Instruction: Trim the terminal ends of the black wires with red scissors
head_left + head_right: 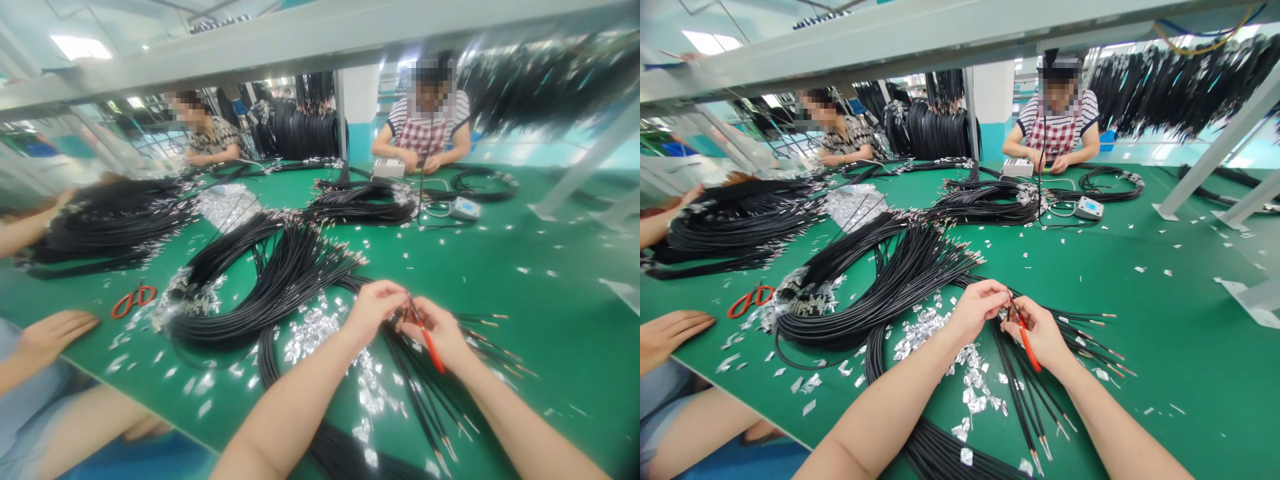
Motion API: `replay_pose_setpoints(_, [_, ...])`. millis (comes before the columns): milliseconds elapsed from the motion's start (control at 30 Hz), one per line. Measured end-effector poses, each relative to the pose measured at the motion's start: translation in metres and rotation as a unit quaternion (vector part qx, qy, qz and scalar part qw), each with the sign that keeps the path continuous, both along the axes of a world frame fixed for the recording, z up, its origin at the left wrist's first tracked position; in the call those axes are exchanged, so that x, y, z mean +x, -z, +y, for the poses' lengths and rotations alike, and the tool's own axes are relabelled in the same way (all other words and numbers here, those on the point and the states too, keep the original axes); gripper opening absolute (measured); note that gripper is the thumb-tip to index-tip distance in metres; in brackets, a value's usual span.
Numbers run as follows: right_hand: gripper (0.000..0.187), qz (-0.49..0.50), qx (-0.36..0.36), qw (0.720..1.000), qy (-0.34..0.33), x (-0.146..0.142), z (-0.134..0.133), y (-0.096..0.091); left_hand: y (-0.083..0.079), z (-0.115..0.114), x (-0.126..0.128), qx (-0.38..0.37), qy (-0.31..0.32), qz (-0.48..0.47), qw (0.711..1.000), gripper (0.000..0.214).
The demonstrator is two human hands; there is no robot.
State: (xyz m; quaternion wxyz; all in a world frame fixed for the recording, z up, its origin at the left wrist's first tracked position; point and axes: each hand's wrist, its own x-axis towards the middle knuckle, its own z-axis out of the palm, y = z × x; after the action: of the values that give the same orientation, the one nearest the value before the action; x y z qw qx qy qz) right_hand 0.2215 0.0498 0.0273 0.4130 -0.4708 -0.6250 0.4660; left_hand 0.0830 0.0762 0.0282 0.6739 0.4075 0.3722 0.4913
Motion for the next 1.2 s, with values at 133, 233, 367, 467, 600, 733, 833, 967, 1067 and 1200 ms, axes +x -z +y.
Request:
replay_pose_setpoints(133, [0.025,0.011,-0.015,1.0,0.008,0.002,0.002,0.003,-0.001,0.0,0.0,0.008,0.004,0.005,1.0,0.021])
replay_pose_setpoints(233, [0.024,0.007,-0.021,1.0,0.017,0.002,0.002,0.004,-0.005,-0.002,0.001,0.009,-0.014,0.023,1.0,0.019])
replay_pose_setpoints(367, [0.023,0.008,-0.031,0.999,0.02,0.0,0.002,0.004,-0.008,-0.003,0.002,0.024,-0.055,0.042,0.997,0.016])
replay_pose_setpoints(467, [0.025,0.024,-0.045,0.998,0.021,0.001,0.003,0.006,-0.006,-0.003,0.001,0.039,-0.072,0.048,0.995,0.014])
replay_pose_setpoints(600, [0.032,0.075,-0.062,0.995,0.029,0.002,0.005,0.011,0.001,-0.002,0.002,0.026,-0.068,0.023,0.997,0.011])
replay_pose_setpoints(733, [0.04,0.114,-0.073,0.987,0.088,0.0,0.005,0.015,0.002,-0.003,0.005,-0.025,-0.019,-0.053,0.998,0.012])
replay_pose_setpoints(833, [0.042,0.11,-0.069,0.985,0.115,-0.001,0.004,0.01,-0.002,-0.005,0.006,-0.033,0.031,-0.109,0.993,0.013])
replay_pose_setpoints(967, [0.032,0.012,-0.023,0.996,0.09,0.006,0.0,-0.013,-0.006,-0.006,0.005,-0.011,0.04,-0.142,0.989,0.016])
replay_pose_setpoints(1067, [0.022,-0.091,-0.014,0.996,0.006,0.014,-0.006,-0.033,-0.009,-0.006,0.002,-0.024,0.037,-0.145,0.988,0.018])
replay_pose_setpoints(1200, [0.029,-0.144,-0.043,0.986,-0.071,0.013,-0.013,-0.045,-0.014,-0.008,0.001,-0.018,-0.006,-0.125,0.992,0.014])
